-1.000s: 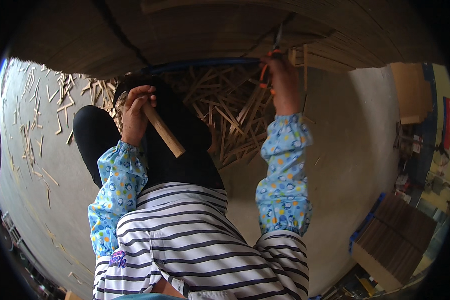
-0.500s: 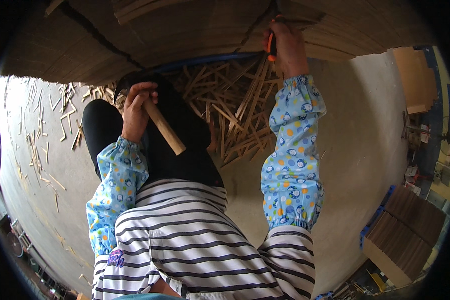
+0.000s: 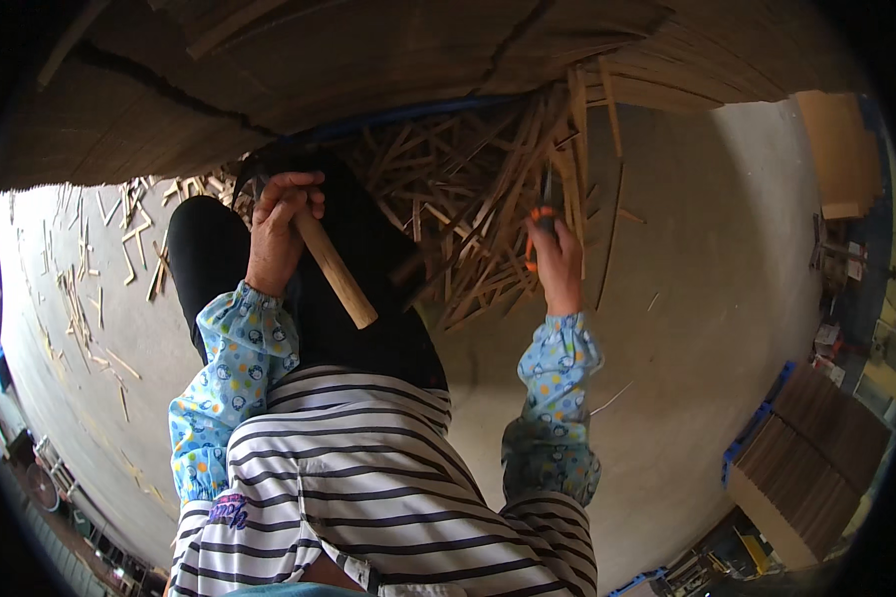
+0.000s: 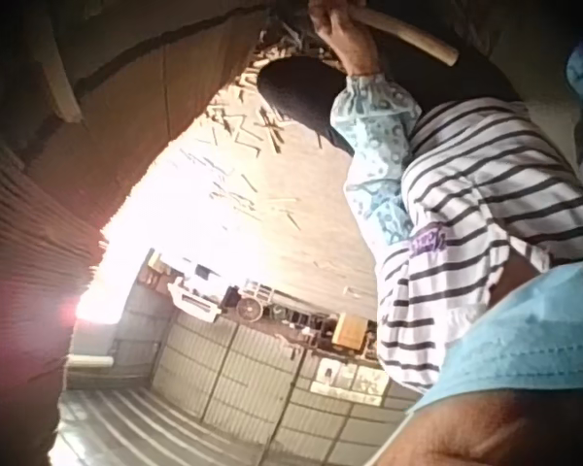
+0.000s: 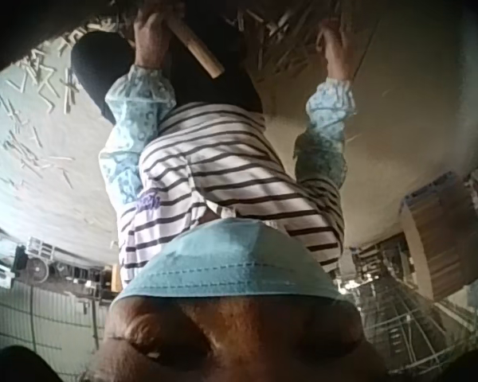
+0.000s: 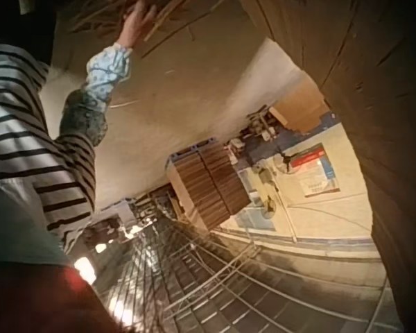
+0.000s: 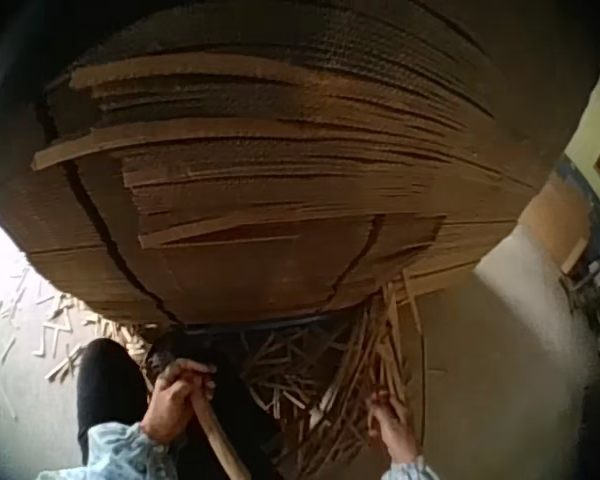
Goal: Trimming the edges of a stack of corrugated cardboard using a hammer and pliers to remove waste pieces.
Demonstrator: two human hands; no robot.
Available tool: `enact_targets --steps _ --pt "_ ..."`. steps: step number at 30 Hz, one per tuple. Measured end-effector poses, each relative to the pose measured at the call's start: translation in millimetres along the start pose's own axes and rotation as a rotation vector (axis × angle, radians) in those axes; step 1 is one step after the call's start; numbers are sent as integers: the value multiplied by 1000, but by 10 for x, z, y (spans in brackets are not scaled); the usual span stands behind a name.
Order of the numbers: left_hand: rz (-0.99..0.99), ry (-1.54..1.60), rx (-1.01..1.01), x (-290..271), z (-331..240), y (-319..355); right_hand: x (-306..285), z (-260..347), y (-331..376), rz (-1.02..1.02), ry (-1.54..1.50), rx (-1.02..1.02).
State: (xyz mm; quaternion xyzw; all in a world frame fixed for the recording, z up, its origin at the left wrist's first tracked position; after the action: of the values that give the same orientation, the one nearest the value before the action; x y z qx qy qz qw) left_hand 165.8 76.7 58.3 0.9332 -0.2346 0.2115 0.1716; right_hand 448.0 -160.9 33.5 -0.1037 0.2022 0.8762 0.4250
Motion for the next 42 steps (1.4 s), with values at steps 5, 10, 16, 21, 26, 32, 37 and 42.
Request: enact_targets --steps 5,10,16,21,26,32,37,42 --pt "4 -24 -9 20 77 -20 20 1301 -605 63 -145 -219" --pt "-16 -1 37 -122 56 -19 80 1966 -946 63 -27 -286" --pt "-47 -18 75 -151 -16 -55 323 2107 -870 76 -232 -235" --pt "-11 -41 68 -118 -5 -119 544 564 -94 125 -163 30" --pt "20 -18 40 -61 34 0 333 385 -205 180 48 -201" --pt "19 4 33 -81 122 -45 99 1559 -922 69 -136 -174" --pt "1 19 63 -170 68 -69 256 2052 -1002 51 -190 -192" --pt "-46 16 82 -228 -18 -57 294 1957 -1063 7 -254 -287"
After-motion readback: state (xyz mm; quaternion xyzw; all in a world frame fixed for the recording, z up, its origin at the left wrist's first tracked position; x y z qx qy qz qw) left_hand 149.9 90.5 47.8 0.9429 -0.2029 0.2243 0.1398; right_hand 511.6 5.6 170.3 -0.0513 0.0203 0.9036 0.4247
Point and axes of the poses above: each hand's wrist, its own y-axis away from the middle knuckle, its own x-axis out of the palm, z = x × y, the point moved 10 cm from there along -y, towards the middle knuckle, and after that the axes turned 5 degrees about -z, right-handed, at the moved point
